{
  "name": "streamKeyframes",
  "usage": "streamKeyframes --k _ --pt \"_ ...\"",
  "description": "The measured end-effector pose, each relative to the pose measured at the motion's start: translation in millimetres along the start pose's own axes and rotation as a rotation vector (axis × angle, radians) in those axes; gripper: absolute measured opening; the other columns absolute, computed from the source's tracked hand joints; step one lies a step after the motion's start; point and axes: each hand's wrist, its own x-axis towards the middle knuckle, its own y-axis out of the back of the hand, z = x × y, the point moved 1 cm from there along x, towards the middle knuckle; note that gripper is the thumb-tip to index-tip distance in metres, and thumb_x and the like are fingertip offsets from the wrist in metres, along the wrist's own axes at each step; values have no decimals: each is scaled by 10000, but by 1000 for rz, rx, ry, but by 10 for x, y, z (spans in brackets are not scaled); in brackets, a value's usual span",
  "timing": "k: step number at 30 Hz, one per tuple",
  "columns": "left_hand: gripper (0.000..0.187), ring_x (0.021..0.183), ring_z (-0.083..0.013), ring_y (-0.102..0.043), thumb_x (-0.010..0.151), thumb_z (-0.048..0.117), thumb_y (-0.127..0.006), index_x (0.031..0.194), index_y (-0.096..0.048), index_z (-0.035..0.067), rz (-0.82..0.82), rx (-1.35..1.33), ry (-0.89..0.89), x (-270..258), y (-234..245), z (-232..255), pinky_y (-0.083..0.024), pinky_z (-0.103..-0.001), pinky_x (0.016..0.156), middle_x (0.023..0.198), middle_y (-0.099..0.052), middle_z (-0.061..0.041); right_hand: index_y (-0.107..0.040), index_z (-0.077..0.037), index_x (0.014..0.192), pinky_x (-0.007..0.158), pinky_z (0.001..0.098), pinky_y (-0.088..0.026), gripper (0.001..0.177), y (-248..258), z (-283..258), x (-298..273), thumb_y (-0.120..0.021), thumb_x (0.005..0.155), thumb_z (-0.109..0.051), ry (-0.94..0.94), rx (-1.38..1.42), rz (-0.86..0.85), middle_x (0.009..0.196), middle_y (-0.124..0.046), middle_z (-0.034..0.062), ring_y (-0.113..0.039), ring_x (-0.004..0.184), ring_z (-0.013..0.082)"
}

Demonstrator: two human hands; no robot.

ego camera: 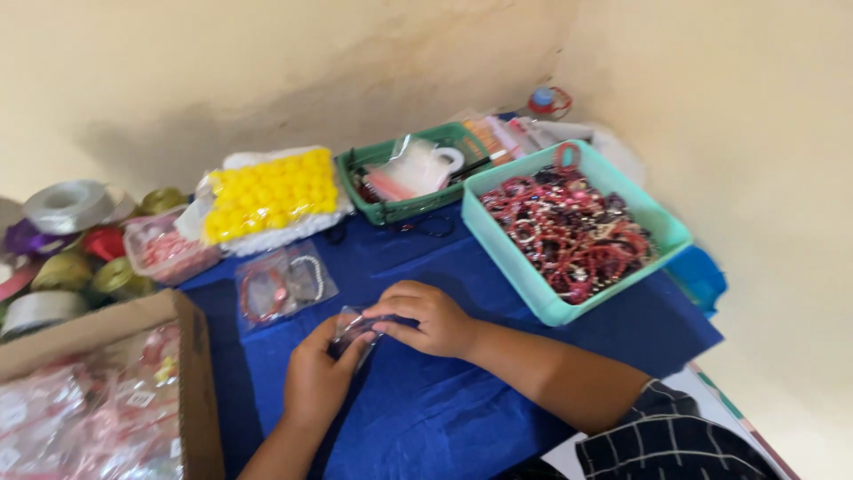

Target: The person places individual beaded bracelets into small plastic bags, seals each bag, and gathers the packaged items on the work surface.

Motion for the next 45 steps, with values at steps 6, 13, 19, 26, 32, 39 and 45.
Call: streamKeyframes --k 6,13,19,26,32,39,45 --pt "268 735 -143 -731 840 220 -789 1066 -762 78 27 108 110 -27 24 211 -558 -297 692 866 -810 -81 -748 -130 1150 731 272 -557 191 351 -111 128 -725 966 -175 -244 33 -76 1104 -696 34 -688 926 153" --pt "245 786 -140 -738 863 207 -754 1078 -760 90 21 19 71 -37 -2 223 -560 -285 724 894 -819 -80 -761 -109 1104 796 331 -582 219 1488 34 105 -756 924 -233 -362 -217 -148 1068 -718 61 -705 955 208" --pt "266 790 -142 -752 855 233 -752 1078 -762 89 43 72 57 -38 -39 151 -568 -292 717 896 -812 -78 -783 -95 957 800 326 -575 126 2400 566 -265 -778 849 -160 -466 -416 -140 938 -764 58 -729 889 184" --pt "264 807 -145 -743 870 215 -750 1091 -758 71 69 60 89 14 -61 -18 -566 -295 735 900 -810 -87 -816 -96 949 733 299 -580 156 2558 1046 -522 -780 805 -141 -942 -295 -420 865 -808 47 -736 799 129" --pt "265 864 -125 -732 882 193 -746 1103 -751 47 101 27 65 21 -81 -116 -558 -283 776 934 -806 -81 -818 -83 911 680 297 -578 162 2456 1202 -567 -821 780 -179 -870 -260 -432 796 -800 51 -737 720 122" --pt "242 872 -126 -729 889 175 -742 1097 -759 51 84 27 76 47 -85 -189 -555 -281 797 929 -810 -85 -827 -85 860 655 312 -569 192 2377 1131 -526 -879 687 -151 -752 -400 -484 760 -754 64 -712 702 140" --pt "245 884 -124 -733 882 167 -744 1093 -760 44 84 29 86 44 -89 -142 -554 -284 804 942 -812 -85 -800 -81 848 653 300 -570 98 2484 1315 -682 -809 775 -146 -776 -305 -402 781 -777 72 -721 693 132"
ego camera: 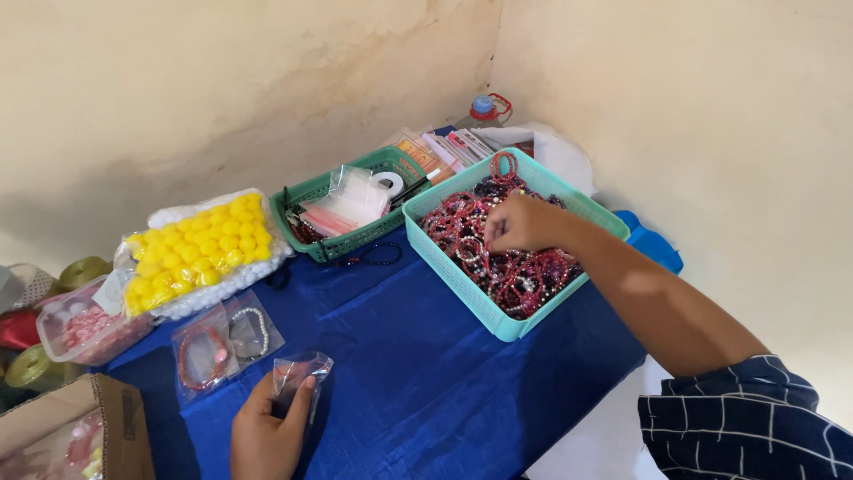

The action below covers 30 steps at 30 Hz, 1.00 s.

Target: The person places individual beaded bracelets into small plastic bags, seals each bag, and gathers the packaged items on the work surface.

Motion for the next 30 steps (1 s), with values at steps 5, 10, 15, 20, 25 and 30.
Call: streamKeyframes --k 5,10,15,20,25,30 --pt "248 886 -122 -732 882 170 -748 1095 -756 42 8 4 3 18 -6 -91 -554 -279 808 948 -809 -82 -726 -57 949 650 300 -575 139 166 -76 -66 -750 849 -149 -176 407 -4 900 -794 76 -723 753 137" --pt "240 877 -124 -729 886 171 -744 1090 -759 44 -5 -4 5 12 -9 -76 -553 -276 800 936 -810 -84 -674 -31 1009 646 304 -580 151 212 -228 -156 -706 912 -143 -315 745 8 950 -773 91 -724 776 163" --pt "253 859 -106 -711 885 166 -745 1111 -750 53 11 -53 12 -4 -19 -46 -548 -263 776 935 -801 -70 -676 -13 1039 723 305 -618 154 138 -490 -78 -711 939 -125 -157 856 98 939 -744 96 -736 831 150" --pt "219 819 -100 -661 904 157 -740 1090 -769 45 -34 -96 -2 -28 3 7 -522 -262 740 910 -780 -63 -698 -1 1061 707 312 -624 166 2 -987 104 -705 936 -110 4 858 106 927 -761 90 -736 791 157" --pt "222 847 -90 -685 905 150 -733 1103 -747 50 -14 -75 -27 -28 24 48 -535 -250 761 936 -783 -29 -691 -8 1050 724 297 -638 141 -216 -1594 245 -706 948 -105 137 864 37 924 -750 75 -748 813 144" --pt "195 875 -125 -695 934 135 -709 1103 -744 47 -74 -210 -89 -55 54 112 -553 -269 787 963 -781 -68 -702 3 1046 710 287 -620 129 -508 -2017 352 -718 942 -70 222 807 64 940 -747 71 -728 831 128"
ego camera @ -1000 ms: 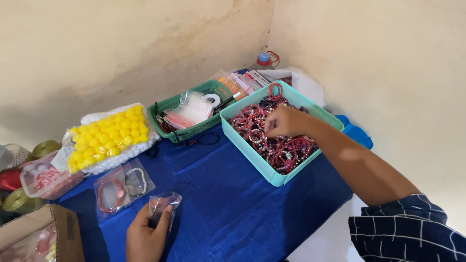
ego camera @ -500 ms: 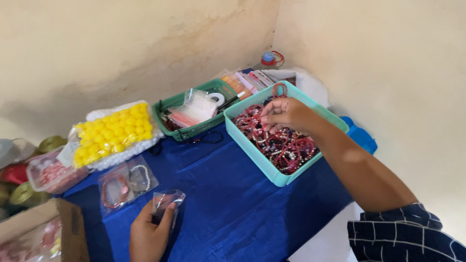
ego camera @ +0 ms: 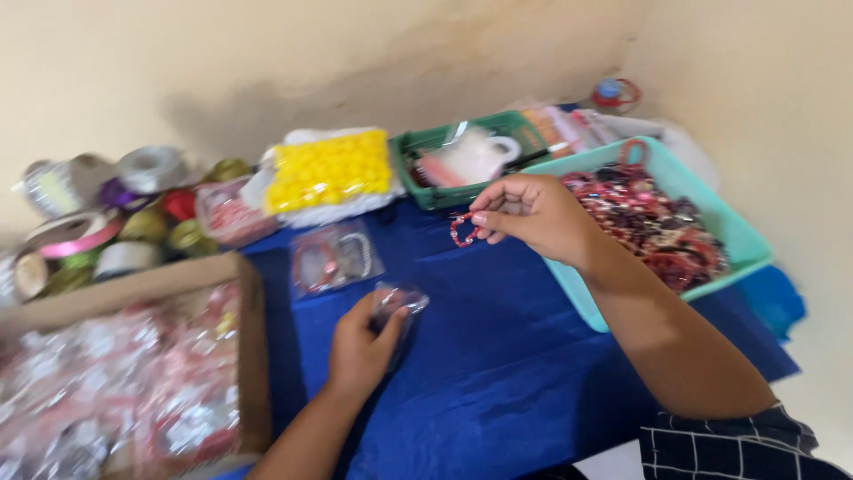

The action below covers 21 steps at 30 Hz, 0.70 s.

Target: The person places individual beaded bracelets into small plastic bags, seals each bag, and gathers the packaged items on the work surface.

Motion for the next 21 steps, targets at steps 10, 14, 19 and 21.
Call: streamKeyframes --k 10,14,19,21 --pt "217 865 -203 -783 876 138 -752 1080 -735 65 50 190 -99 -59 76 296 -581 -324 781 942 -800 -112 -707 14 1059 724 291 -618 139 -626 374 198 -715 942 -63 -65 142 -144 963 -752 88 -728 848 138" --pt "227 854 -238 -792 878 134 -739 1095 -727 67 55 160 -133 -77 98 409 -586 -340 759 939 -791 -123 -721 13 1054 711 308 -633 155 -692 365 204 -713 933 -83 -101 142 -191 933 -762 105 -741 808 159" --pt "229 814 -270 -778 878 150 -743 1093 -732 71 56 205 -129 -81 107 479 -576 -351 736 906 -779 -130 -721 11 1056 702 308 -621 170 -647 448 170 -700 943 -114 -149 180 -217 929 -769 115 -743 785 171" --pt "244 842 -291 -762 873 147 -749 1105 -734 71 52 232 -166 -76 99 455 -566 -365 760 944 -777 -133 -727 11 1064 714 304 -621 174 -645 491 155 -693 951 -117 -152 189 -254 937 -770 118 -746 812 166"
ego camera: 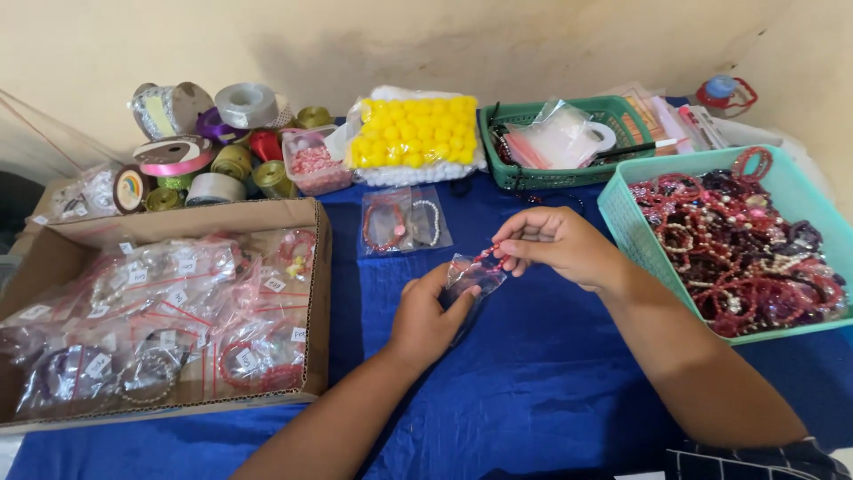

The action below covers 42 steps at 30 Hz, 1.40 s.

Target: The person places individual beaded bracelets into small plastic bags, seals each bag, and gathers the packaged items on the work surface.

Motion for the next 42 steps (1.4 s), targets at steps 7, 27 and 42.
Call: streamKeyframes --k 7,27,42 --pt "274 871 -266 -774 868 157 -758 1127 -715 77 -34 -80 -24 -15 -44 -27 -576 -362 764 983 -776 -122 -734 1 1081 708 276 -589 176 -69 340 -50 -705 935 -94 -25 -12 91 953 -761 73 -711 811 129" --pt "357 930 -169 -768 847 177 -780 1184 -714 79 -100 -106 156 -20 -138 -121 -569 -293 843 1010 -788 -87 -703 -26 960 745 215 -527 35 -383 596 -216 -720 948 -54 321 -168 327 961 -680 13 -626 841 58" --pt "323 1008 -122 -699 1005 79 -635 1315 -617 -12 -146 -918 363 -73 -335 -547 -569 -280 916 1116 -744 -66 -744 -24 1068 691 220 -510 109 -375 740 -197 -676 987 -48 279 -204 284 1089 -679 64 -598 772 103"
